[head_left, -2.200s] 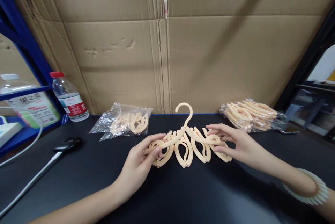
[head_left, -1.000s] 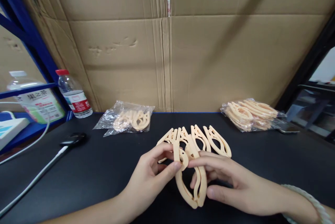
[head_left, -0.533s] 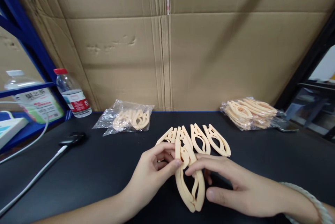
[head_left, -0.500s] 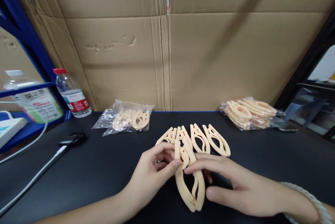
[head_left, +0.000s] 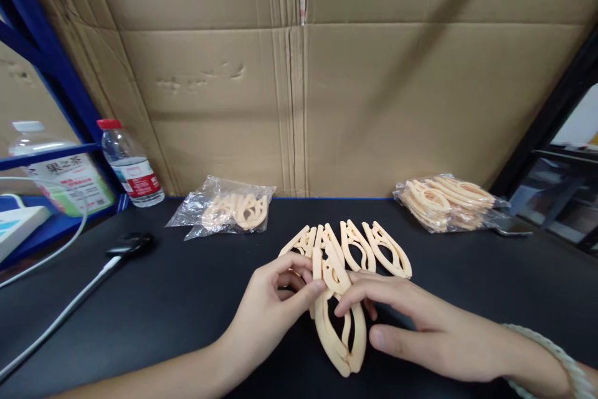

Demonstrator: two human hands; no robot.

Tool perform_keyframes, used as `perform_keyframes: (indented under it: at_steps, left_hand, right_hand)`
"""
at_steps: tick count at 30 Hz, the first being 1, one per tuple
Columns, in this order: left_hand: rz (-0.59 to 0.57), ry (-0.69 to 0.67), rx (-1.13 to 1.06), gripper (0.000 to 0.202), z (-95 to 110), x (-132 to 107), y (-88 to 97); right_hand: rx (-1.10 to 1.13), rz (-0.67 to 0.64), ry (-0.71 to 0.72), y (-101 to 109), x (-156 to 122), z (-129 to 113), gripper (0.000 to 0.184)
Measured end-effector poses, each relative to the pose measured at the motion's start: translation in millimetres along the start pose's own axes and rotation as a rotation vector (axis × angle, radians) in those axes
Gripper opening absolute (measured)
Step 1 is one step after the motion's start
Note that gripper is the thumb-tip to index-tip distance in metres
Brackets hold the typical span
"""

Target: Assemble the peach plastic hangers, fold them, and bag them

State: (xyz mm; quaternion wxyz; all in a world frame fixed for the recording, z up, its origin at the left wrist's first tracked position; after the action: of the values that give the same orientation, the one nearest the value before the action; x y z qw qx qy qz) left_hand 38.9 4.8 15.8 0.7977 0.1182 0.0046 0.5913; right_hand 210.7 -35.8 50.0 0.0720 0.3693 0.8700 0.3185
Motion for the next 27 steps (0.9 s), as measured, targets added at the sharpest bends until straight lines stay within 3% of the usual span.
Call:
perform_keyframes:
  at_steps: [6,10,13,16,17,19,21,27]
  left_hand:
    - [-0.039,-0.034,-0.087,0.021,5,0,-3.2]
    - [-0.093,-0.069,-0.075,0.035,7,0,-4.2]
    - [-0.061,-0.220,0.197,0.044,12,1,5.6]
    - [-0.095,-0.430,0.551,0.043,15,1,9.3]
    - [-0.112,-0.480,0.632,0.043,14,0,8.9]
    - [-0.122,-0.521,0.747,0.044,11,-2,7.6]
    - [-0.123,-0.515,0.837,0.047,6,-4,4.4]
    - [-0.175,-0.456,1.046,0.055,-2,-13,-6.1]
  right_hand:
    - [0.066,-0.016,0.005,0,0,2,0.039]
    - [0.225,-0.011,-0.029,2,2,13,0.045]
    - [0.242,0.158,-0.101,34,0,28,0.047]
    - [-0.064,0.438,-0.248,92,-16,48,0.047]
    - [-0.174,0.474,-0.303,108,-22,56,0.048]
    - [-0.243,0.474,-0.441,132,-33,75,0.053]
    - [-0.253,0.413,-0.538,140,-40,93,0.051]
    - [-0.391,0.240,-0.535,122,-39,99,0.052]
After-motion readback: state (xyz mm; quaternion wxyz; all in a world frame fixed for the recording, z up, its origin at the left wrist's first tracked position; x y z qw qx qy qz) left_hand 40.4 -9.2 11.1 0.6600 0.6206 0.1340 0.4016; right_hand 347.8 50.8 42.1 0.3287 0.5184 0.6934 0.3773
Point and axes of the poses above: each hand's wrist, its own x-axis towards the middle knuckle, its own y-axis out of the back of the hand, z = x × y, the point moved 6 cm from there along x, towards the middle knuckle
